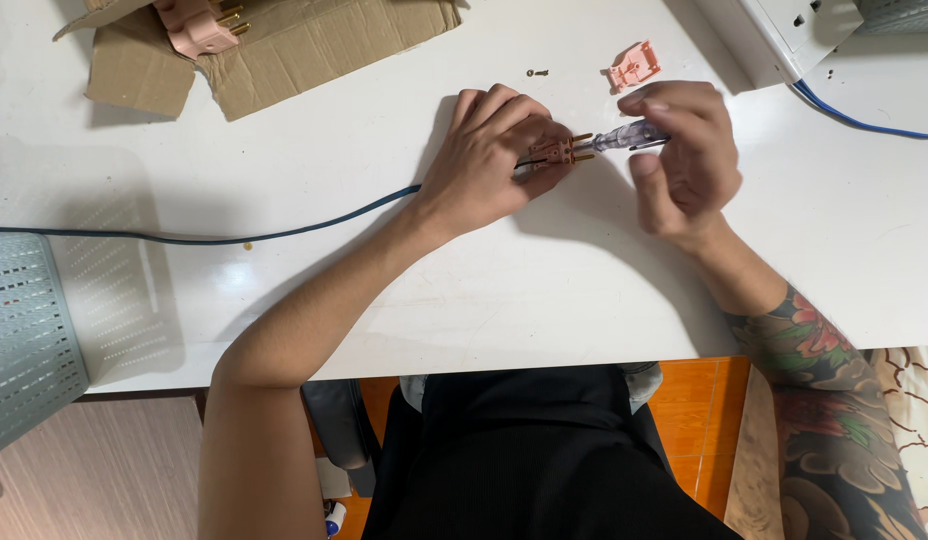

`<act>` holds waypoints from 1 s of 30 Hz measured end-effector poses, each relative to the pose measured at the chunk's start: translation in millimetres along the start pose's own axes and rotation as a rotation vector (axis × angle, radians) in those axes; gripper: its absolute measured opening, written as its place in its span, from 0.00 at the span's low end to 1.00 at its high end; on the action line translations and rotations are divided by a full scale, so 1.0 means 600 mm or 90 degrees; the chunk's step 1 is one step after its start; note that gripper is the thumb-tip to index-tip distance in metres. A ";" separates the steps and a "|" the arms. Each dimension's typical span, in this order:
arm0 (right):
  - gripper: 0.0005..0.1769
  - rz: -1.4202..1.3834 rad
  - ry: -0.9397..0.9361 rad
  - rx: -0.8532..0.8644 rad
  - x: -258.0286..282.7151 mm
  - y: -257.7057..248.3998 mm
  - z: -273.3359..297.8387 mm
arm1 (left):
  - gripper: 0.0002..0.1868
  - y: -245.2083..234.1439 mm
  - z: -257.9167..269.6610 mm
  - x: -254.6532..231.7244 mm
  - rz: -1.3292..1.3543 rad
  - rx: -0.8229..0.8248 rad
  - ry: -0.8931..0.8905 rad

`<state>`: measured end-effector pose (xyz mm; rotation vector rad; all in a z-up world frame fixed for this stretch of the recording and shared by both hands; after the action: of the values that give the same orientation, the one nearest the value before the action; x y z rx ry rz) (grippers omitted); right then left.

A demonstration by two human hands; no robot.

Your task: The person assembles a three-prong electrical plug by connecting wires to the terminals using a screwdriver. They tighten the screws to secure the wires, then attach the outer casing to complete the assembly.

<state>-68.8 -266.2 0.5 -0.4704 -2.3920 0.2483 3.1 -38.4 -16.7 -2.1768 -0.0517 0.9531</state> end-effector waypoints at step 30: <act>0.12 -0.028 0.022 -0.266 -0.005 -0.027 -0.023 | 0.13 -0.025 -0.016 0.000 -0.008 0.001 -0.113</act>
<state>-62.0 -281.4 14.1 -0.6030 -2.4169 -0.2836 13.0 -33.4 -2.9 -2.0829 -0.1493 1.1371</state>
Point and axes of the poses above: each hand's wrist, its own z-axis away from the middle knuckle, its own y-axis out of the palm, x = y × z, the point moved 2 cm from there along -z, towards the middle knuckle, and after that the axes turned 3 degrees about -x, right-handed, at the moved point
